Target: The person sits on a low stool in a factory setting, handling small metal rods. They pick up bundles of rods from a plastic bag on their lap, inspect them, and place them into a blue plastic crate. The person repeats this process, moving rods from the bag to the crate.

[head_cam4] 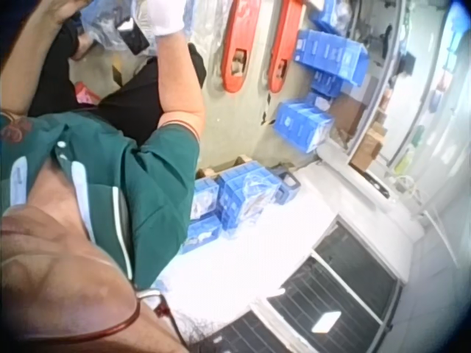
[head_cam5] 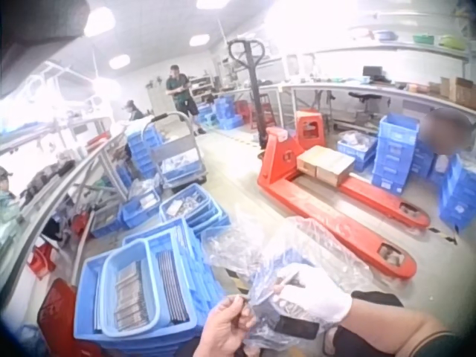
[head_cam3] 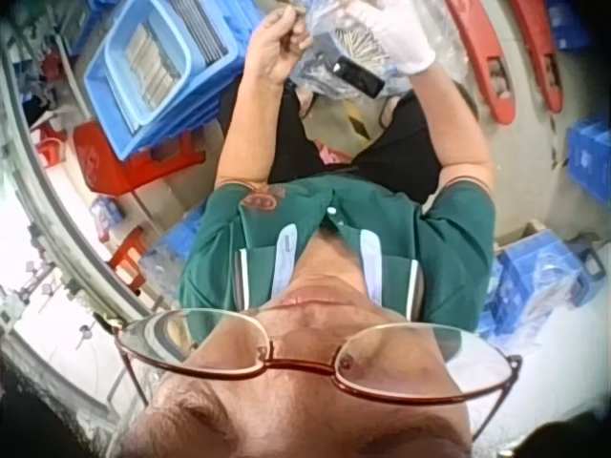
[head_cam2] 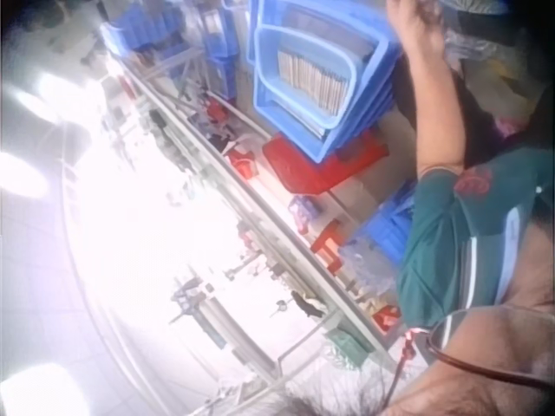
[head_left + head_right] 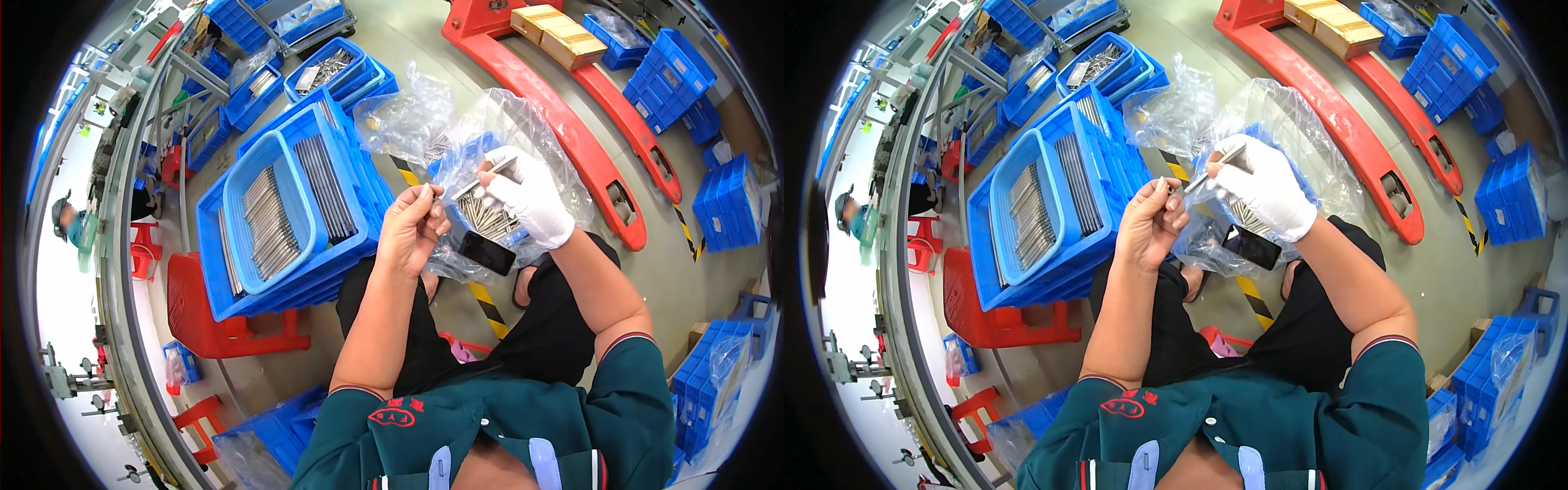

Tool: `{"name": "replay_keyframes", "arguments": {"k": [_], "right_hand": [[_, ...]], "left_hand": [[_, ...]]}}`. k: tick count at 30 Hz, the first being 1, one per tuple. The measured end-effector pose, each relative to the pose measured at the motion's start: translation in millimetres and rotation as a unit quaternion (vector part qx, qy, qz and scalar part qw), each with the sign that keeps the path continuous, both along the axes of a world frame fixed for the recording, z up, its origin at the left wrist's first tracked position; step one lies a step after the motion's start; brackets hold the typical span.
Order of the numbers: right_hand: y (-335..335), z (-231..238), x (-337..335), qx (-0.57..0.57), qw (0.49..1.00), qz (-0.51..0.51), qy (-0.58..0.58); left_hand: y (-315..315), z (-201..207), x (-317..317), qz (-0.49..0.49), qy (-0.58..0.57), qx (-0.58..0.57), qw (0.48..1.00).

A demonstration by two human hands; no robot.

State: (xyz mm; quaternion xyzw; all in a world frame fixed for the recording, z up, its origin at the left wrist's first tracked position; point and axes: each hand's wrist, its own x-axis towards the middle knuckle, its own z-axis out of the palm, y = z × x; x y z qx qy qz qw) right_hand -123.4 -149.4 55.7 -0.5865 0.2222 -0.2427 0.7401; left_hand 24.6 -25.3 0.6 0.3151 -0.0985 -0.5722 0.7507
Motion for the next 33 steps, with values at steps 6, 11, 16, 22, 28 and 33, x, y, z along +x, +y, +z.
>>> {"name": "replay_keyframes", "arguments": {"k": [6,11,16,22,28,33], "right_hand": [[6,-17,1,-0.059,0.998,-0.010,-0.031],[8,-15,2,-0.104,0.994,-0.015,0.004],[9,-15,3,-0.080,0.996,-0.023,0.021],[10,-23,6,-0.046,0.997,-0.055,0.012],[12,-18,14,-0.014,0.999,-0.031,0.012],[-1,-19,11,-0.065,0.995,-0.068,0.028]], "left_hand": [[-1,-4,-4,-0.016,0.001,-0.016,1.000],[-1,-2,-6,-0.009,-0.005,-0.011,1.000],[2,-7,-5,0.010,-0.024,-0.005,1.000],[-2,-8,-10,0.030,-0.036,-0.013,0.999],[6,-7,-3,0.052,-0.089,0.027,0.994],[-6,-1,-14,0.113,-0.177,0.042,0.977]]}}
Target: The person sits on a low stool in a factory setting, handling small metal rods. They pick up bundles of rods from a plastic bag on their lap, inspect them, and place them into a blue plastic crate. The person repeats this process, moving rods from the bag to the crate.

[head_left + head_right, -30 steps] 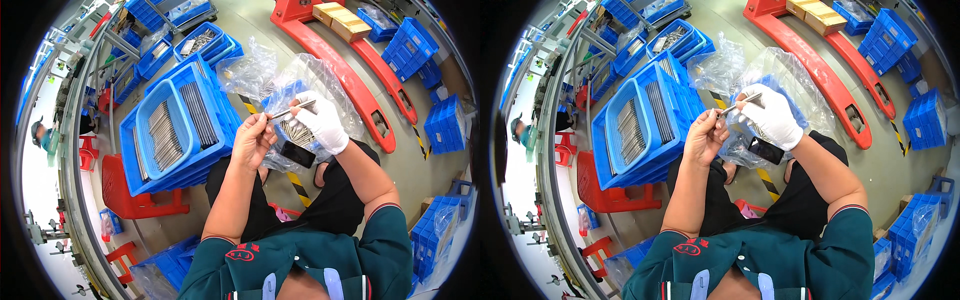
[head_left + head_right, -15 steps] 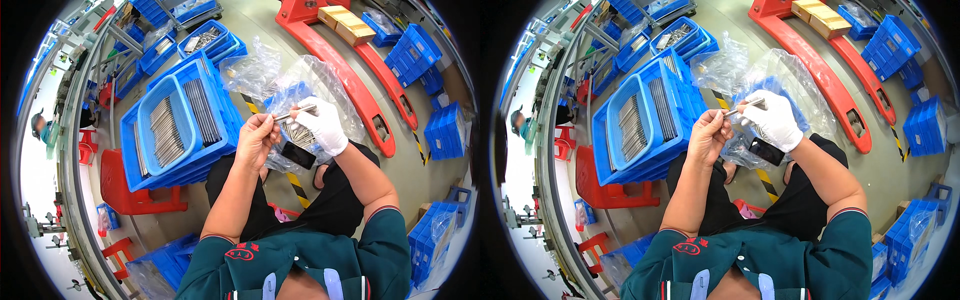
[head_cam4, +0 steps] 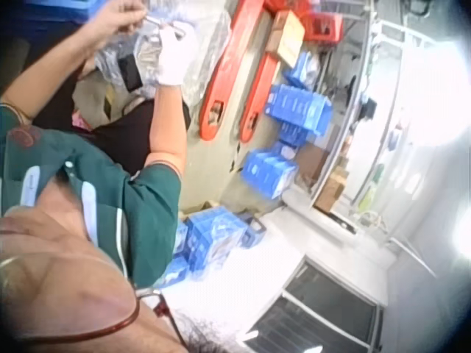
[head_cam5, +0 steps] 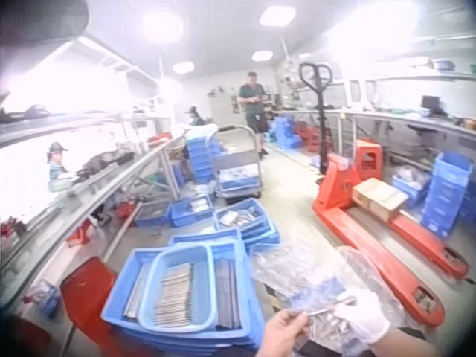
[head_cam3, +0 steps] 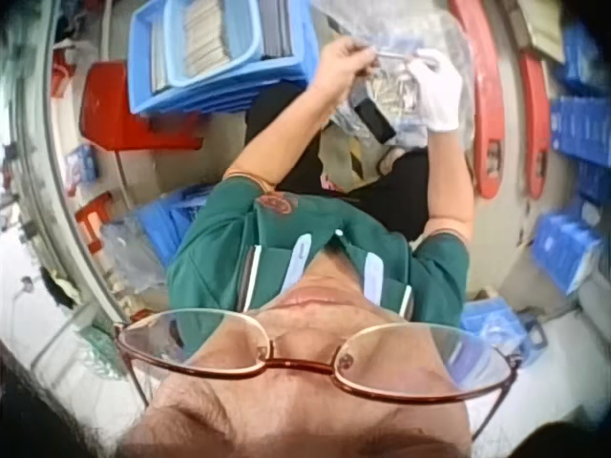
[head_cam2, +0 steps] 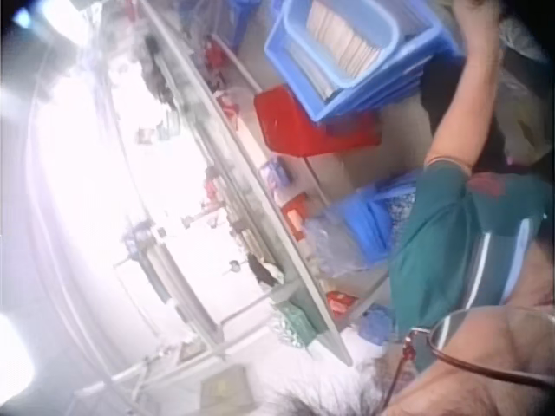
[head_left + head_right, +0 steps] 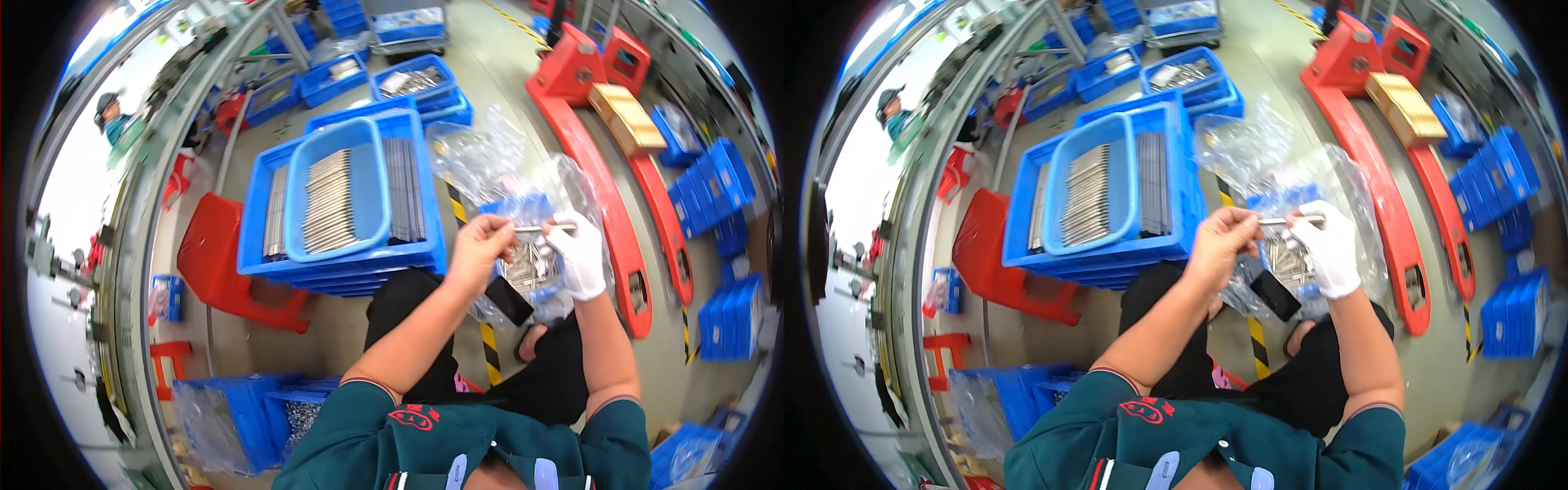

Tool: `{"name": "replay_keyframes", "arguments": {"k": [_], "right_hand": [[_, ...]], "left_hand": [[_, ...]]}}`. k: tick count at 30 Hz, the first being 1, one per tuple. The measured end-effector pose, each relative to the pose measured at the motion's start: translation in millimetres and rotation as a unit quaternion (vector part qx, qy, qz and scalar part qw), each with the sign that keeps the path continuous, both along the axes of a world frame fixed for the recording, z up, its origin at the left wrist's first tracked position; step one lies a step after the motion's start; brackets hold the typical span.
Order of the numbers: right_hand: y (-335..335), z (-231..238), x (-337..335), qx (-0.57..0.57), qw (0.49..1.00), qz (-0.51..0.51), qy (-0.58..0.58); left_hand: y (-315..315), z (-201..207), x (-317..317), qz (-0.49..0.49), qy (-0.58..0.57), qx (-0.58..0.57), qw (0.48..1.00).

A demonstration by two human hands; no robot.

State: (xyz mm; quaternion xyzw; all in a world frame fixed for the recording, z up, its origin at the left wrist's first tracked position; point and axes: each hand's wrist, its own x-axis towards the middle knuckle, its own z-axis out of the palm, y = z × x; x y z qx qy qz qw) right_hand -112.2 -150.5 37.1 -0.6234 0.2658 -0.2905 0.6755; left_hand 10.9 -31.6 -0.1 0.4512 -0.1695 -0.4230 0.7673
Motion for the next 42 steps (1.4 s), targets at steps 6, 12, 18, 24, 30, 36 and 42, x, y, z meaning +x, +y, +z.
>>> {"name": "replay_keyframes", "arguments": {"k": [6,12,18,24,30,36,42], "right_hand": [[-19,15,4,0.075,0.983,-0.062,-0.153],[13,33,54,-0.074,0.996,0.049,0.018],[53,87,170,-0.147,0.949,0.272,0.061],[89,65,309,-0.164,0.936,0.293,0.103],[115,19,385,-0.151,0.957,0.206,0.137],[118,-19,416,-0.304,0.913,0.219,0.160],[131,1,404,-0.669,0.675,0.219,0.223]], "left_hand": [[16,-4,17,0.086,-0.017,0.010,0.996],[3,-16,-3,-0.044,0.001,0.043,0.998],[8,-16,-5,-0.073,-0.009,0.058,0.996],[0,-36,-6,-0.049,-0.025,0.023,0.998],[-9,-46,-8,0.105,-0.303,-0.056,0.946],[3,-55,-11,-0.125,0.018,-0.162,0.979],[9,-66,-7,-0.190,0.153,-0.199,0.949]]}}
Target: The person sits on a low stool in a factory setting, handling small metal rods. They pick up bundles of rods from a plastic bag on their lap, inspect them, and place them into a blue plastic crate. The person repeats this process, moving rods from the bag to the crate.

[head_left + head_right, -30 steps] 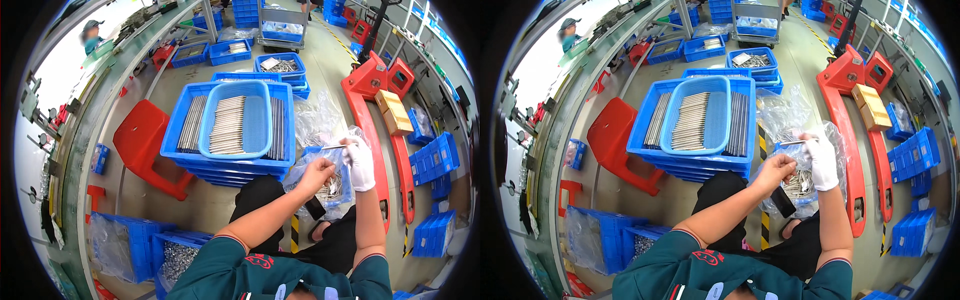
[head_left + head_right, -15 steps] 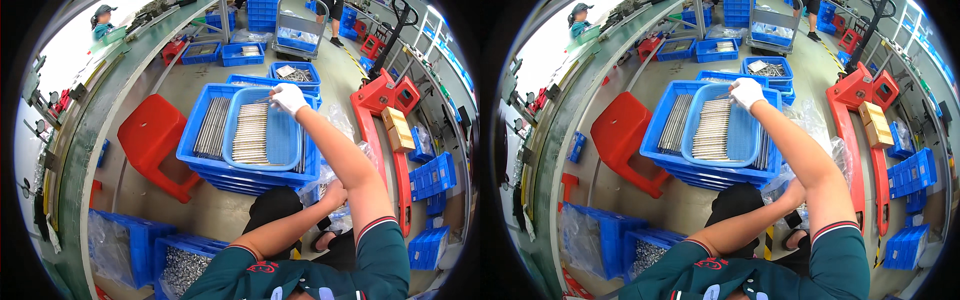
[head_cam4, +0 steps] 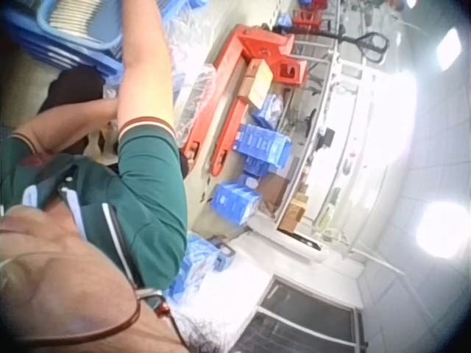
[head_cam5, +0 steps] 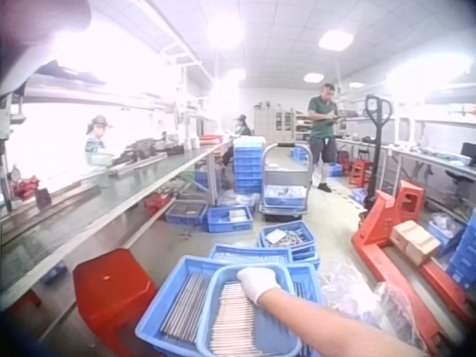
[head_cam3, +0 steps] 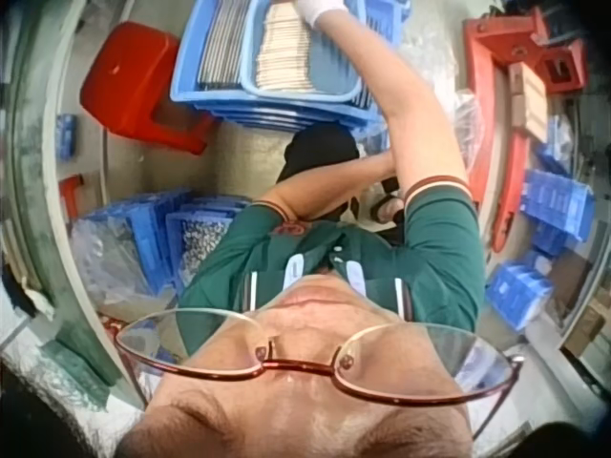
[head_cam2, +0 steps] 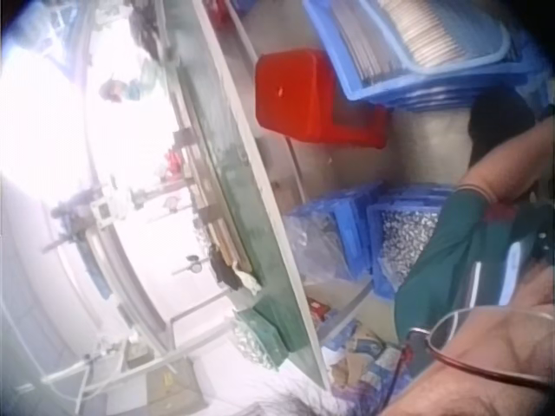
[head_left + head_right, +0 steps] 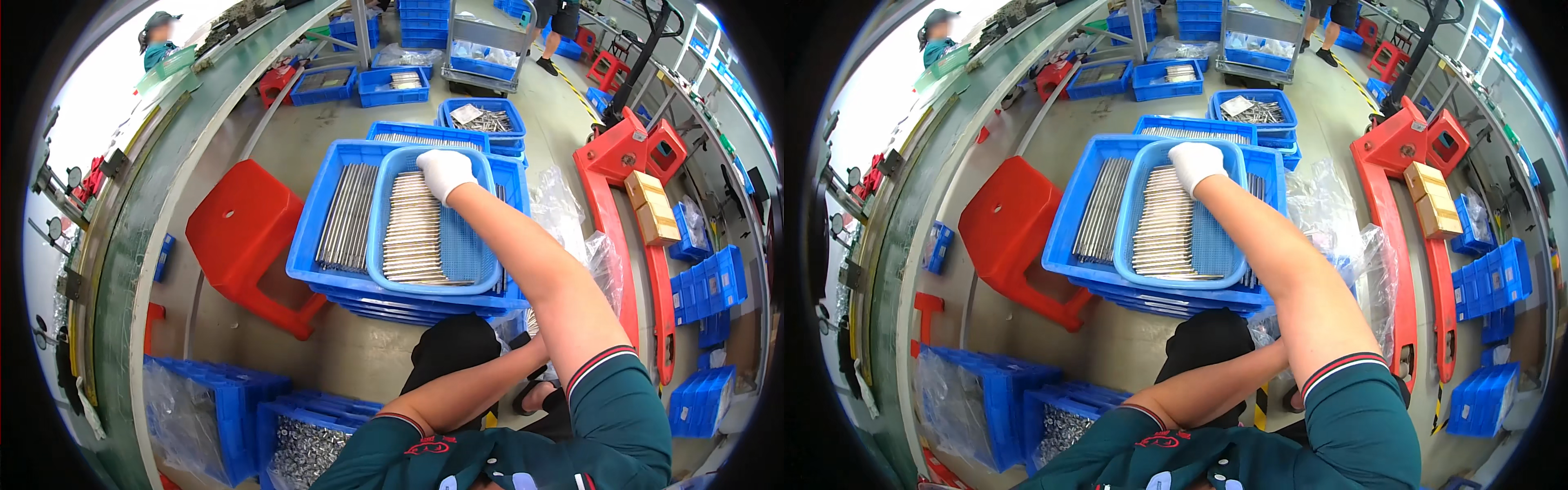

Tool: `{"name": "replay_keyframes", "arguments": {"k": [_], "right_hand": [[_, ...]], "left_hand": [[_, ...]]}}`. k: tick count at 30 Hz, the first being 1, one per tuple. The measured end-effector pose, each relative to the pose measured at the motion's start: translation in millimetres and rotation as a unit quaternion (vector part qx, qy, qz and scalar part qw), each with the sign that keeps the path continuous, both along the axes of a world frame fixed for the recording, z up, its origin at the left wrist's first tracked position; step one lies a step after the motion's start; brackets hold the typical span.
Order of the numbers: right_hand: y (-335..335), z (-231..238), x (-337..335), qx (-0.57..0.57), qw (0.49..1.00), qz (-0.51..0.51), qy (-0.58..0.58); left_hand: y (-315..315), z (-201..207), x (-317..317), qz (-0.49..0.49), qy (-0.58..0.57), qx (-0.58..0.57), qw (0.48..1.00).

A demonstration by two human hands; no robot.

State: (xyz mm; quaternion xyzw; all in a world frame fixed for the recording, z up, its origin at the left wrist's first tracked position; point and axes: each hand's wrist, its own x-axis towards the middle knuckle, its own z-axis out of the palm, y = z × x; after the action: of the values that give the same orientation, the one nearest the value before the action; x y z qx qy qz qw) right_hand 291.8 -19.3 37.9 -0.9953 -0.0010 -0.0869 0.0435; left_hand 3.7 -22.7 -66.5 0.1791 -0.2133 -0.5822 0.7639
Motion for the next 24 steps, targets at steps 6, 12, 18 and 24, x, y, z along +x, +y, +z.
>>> {"name": "replay_keyframes", "arguments": {"k": [6,12,18,24], "right_hand": [[-12,-1,-5,0.023,0.998,0.019,-0.060],[-58,48,-79,0.123,0.940,0.100,-0.301],[-183,29,-199,0.091,0.949,-0.063,-0.296],[-323,-106,-343,0.298,0.875,-0.381,0.026]], "left_hand": [[-4,8,-5,0.184,-0.213,0.034,0.959],[6,39,9,-0.001,-0.237,0.210,0.949],[3,48,0,0.021,-0.273,0.239,0.932],[-13,41,-17,-0.012,-0.266,0.232,0.935]]}}
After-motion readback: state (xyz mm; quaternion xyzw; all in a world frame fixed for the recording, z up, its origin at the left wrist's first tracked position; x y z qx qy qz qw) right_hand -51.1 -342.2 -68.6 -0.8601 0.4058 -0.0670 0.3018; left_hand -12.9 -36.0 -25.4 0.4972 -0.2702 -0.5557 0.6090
